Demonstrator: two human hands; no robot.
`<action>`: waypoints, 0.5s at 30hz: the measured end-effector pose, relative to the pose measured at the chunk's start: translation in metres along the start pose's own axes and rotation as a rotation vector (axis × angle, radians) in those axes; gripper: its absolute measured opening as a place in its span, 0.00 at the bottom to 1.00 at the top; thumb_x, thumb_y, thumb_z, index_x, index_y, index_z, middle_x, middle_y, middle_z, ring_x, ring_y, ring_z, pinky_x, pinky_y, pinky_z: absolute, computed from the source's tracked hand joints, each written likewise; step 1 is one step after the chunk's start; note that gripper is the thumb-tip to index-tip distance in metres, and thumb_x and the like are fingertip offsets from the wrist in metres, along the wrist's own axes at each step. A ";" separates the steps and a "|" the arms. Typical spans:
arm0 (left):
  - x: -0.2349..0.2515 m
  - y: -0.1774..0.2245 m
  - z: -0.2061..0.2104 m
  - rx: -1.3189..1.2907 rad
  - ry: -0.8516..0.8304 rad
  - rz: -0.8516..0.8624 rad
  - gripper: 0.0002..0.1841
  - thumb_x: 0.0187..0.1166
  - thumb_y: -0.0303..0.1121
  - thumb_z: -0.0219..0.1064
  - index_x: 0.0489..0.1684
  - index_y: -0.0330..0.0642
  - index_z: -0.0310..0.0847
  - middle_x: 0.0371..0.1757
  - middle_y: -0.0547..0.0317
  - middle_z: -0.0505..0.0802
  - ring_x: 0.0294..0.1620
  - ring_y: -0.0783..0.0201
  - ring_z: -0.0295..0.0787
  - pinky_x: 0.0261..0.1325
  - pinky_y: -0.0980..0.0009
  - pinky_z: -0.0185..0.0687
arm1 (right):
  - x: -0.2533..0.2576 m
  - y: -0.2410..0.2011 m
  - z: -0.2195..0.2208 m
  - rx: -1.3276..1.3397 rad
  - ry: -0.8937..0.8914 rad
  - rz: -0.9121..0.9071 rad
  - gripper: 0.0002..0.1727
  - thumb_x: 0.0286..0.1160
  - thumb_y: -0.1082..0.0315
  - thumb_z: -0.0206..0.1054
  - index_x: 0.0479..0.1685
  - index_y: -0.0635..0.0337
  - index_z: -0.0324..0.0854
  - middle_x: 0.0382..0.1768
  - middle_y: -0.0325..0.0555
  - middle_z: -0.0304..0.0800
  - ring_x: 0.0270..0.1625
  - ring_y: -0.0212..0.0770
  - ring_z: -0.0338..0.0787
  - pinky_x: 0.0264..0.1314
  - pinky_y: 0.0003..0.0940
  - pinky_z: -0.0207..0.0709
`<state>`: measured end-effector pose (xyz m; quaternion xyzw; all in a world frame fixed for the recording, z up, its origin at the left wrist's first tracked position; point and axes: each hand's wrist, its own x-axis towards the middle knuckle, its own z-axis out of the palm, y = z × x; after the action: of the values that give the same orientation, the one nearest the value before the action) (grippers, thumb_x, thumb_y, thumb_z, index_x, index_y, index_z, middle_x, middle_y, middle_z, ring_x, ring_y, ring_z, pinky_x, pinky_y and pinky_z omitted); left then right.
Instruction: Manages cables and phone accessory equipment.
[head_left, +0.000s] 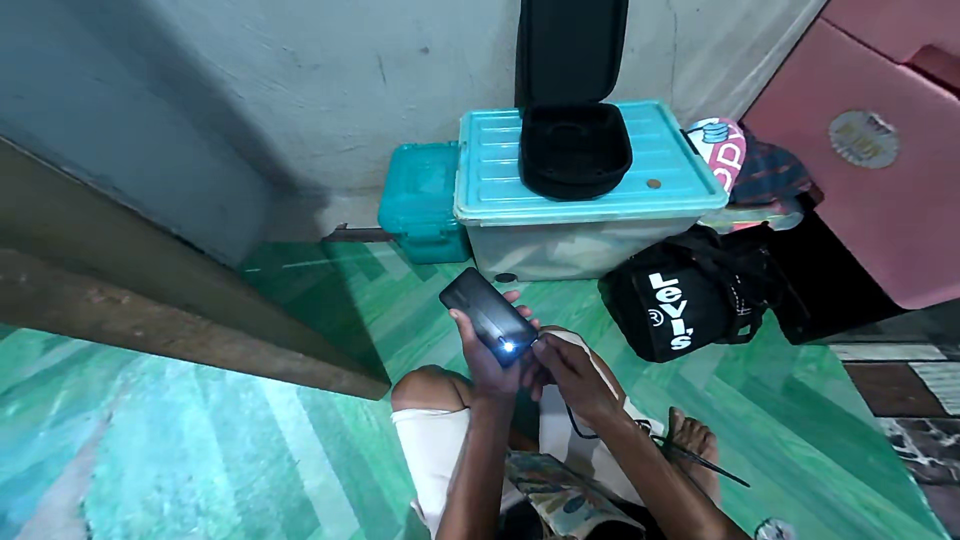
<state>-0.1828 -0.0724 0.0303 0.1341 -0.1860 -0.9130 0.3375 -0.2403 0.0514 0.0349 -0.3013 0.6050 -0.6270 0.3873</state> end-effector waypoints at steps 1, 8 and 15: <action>-0.001 0.002 0.002 -0.003 -0.005 -0.004 0.40 0.83 0.72 0.37 0.62 0.43 0.77 0.51 0.40 0.94 0.41 0.48 0.96 0.44 0.54 0.94 | -0.002 -0.002 0.001 -0.004 -0.004 -0.012 0.19 0.95 0.62 0.45 0.48 0.66 0.78 0.30 0.41 0.91 0.29 0.34 0.91 0.33 0.29 0.88; -0.008 0.013 0.009 -0.053 -0.070 0.027 0.33 0.84 0.65 0.52 0.62 0.41 0.77 0.51 0.38 0.94 0.42 0.47 0.96 0.47 0.53 0.94 | -0.010 -0.005 0.017 0.033 0.071 -0.094 0.19 0.95 0.63 0.47 0.46 0.67 0.79 0.29 0.42 0.92 0.28 0.36 0.92 0.31 0.32 0.90; -0.006 0.018 0.012 -0.034 -0.029 -0.016 0.34 0.89 0.64 0.39 0.61 0.41 0.76 0.47 0.39 0.94 0.39 0.48 0.95 0.44 0.53 0.94 | -0.012 -0.009 0.022 0.035 0.104 -0.050 0.18 0.94 0.65 0.47 0.45 0.67 0.79 0.28 0.43 0.93 0.27 0.36 0.93 0.32 0.31 0.91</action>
<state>-0.1724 -0.0776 0.0492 0.1166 -0.1745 -0.9204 0.3298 -0.2165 0.0494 0.0469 -0.2767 0.6057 -0.6615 0.3450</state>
